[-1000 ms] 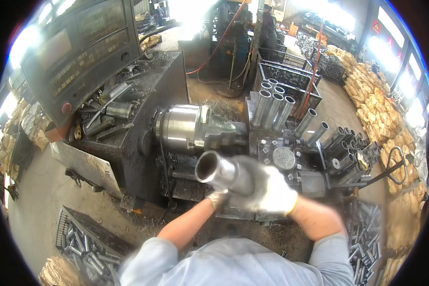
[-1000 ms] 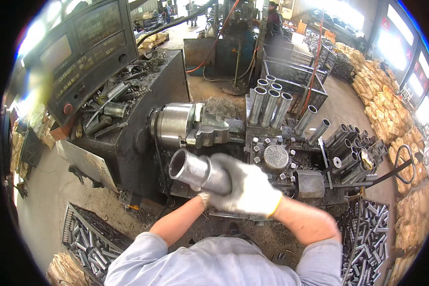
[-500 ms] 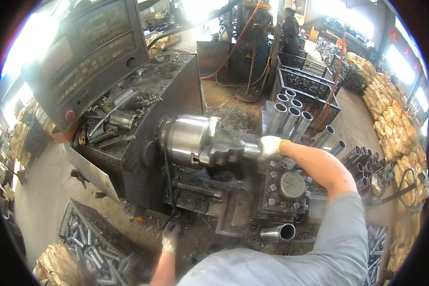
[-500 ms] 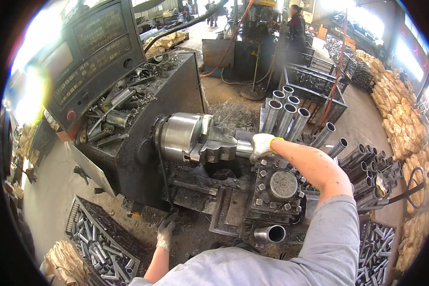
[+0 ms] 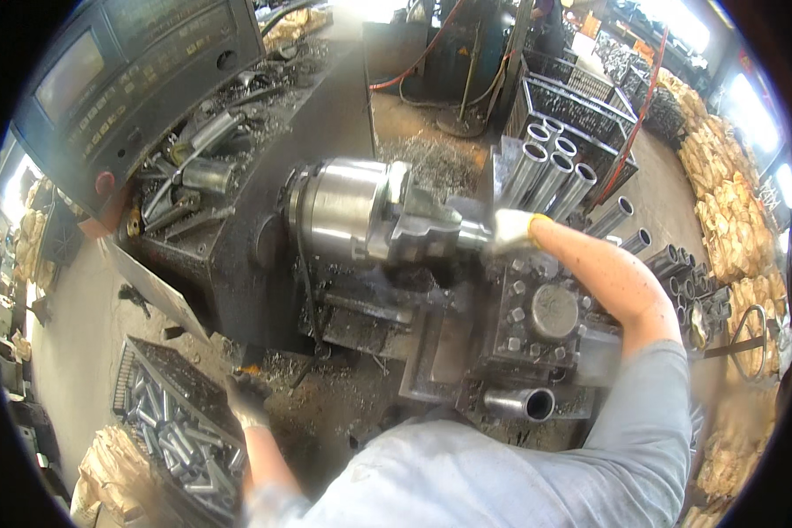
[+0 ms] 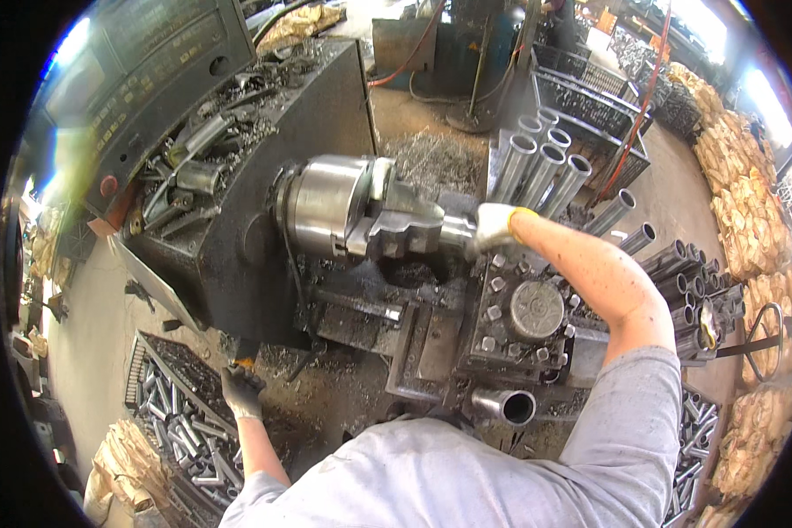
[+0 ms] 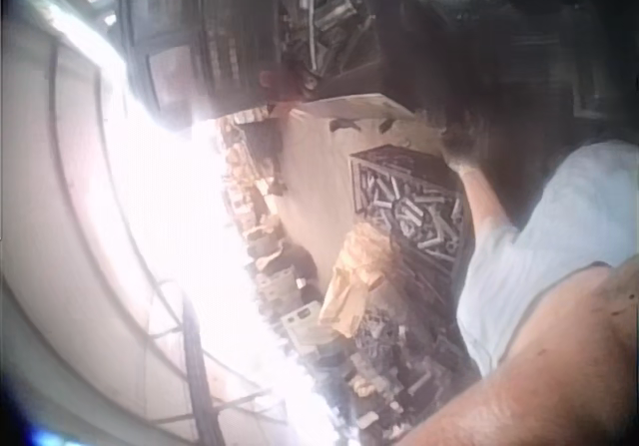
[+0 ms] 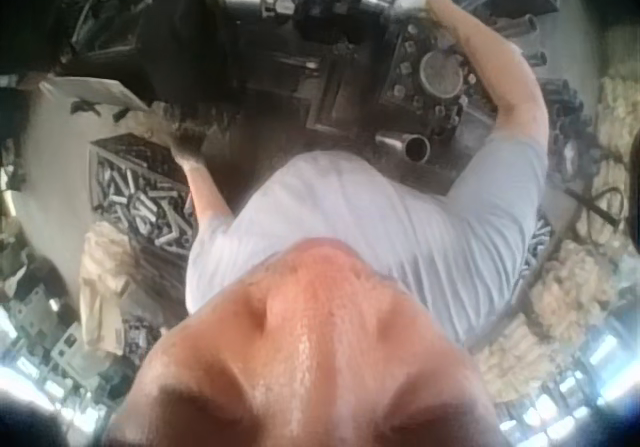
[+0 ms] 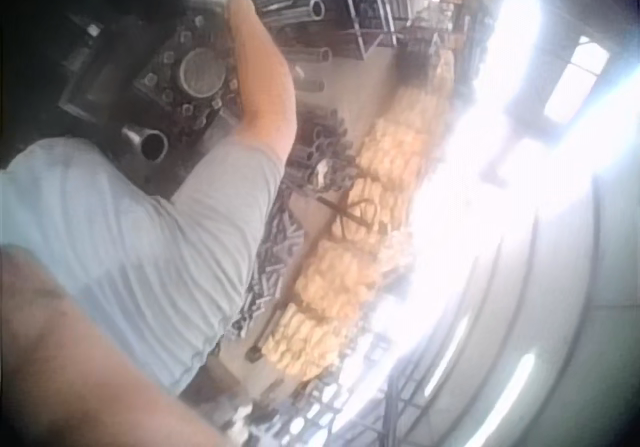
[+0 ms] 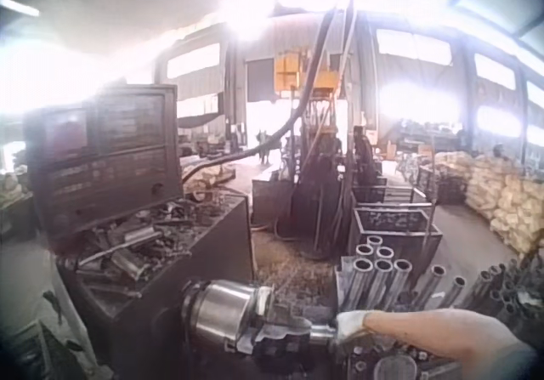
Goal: The person operates a metal turning machine, repeatedly loading cylindrical metal parts into the chuck, securing them, and removing finished pieces. The person places the processed parts into a nearby bin and continues the cycle with additional parts from a supply rack.
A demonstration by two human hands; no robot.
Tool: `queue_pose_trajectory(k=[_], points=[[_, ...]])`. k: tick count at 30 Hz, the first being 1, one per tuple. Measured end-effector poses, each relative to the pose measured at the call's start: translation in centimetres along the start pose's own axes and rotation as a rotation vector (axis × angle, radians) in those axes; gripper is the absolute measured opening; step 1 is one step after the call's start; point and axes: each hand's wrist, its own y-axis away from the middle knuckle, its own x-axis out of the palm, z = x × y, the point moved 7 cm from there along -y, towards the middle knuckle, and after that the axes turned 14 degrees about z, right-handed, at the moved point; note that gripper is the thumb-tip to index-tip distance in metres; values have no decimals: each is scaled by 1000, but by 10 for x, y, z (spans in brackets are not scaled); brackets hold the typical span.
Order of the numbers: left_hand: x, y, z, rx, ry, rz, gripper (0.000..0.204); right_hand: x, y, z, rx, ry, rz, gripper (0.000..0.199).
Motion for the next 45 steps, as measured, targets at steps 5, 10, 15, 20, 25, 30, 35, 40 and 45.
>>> queue_pose_trajectory(k=[5, 10, 15, 20, 25, 30, 35, 40, 45], points=[[-7, 1, -10, -264, 109, 112, 43, -4, -21, 31, -237, -42, -79, 107], [-18, -21, -9, -226, 20, 106, 29, -5, -24, 33, -358, -62, -160, 63], [2, -7, -18, -35, -188, 86, 26, -11, 41, 51, -342, 207, -376, 82], [81, 86, -121, 742, -1263, -334, 30, 17, 215, 17, -257, -243, -869, 63], [236, 152, -240, 1746, -1263, 132, 35, 153, 301, -65, -322, -807, -1381, 44], [359, 35, -336, 1154, -1806, -73, 68, 283, 306, -90, -130, -816, -1481, 44], [396, -44, -379, 882, -2068, -156, 84, 349, 332, -87, 32, -796, -1355, 34], [371, 81, -336, 1616, -1480, -99, 47, 371, 349, -71, 69, -749, -1333, 32], [270, 238, -151, 1678, -1022, 623, 23, 360, 294, -48, 53, -653, -1057, 60]])
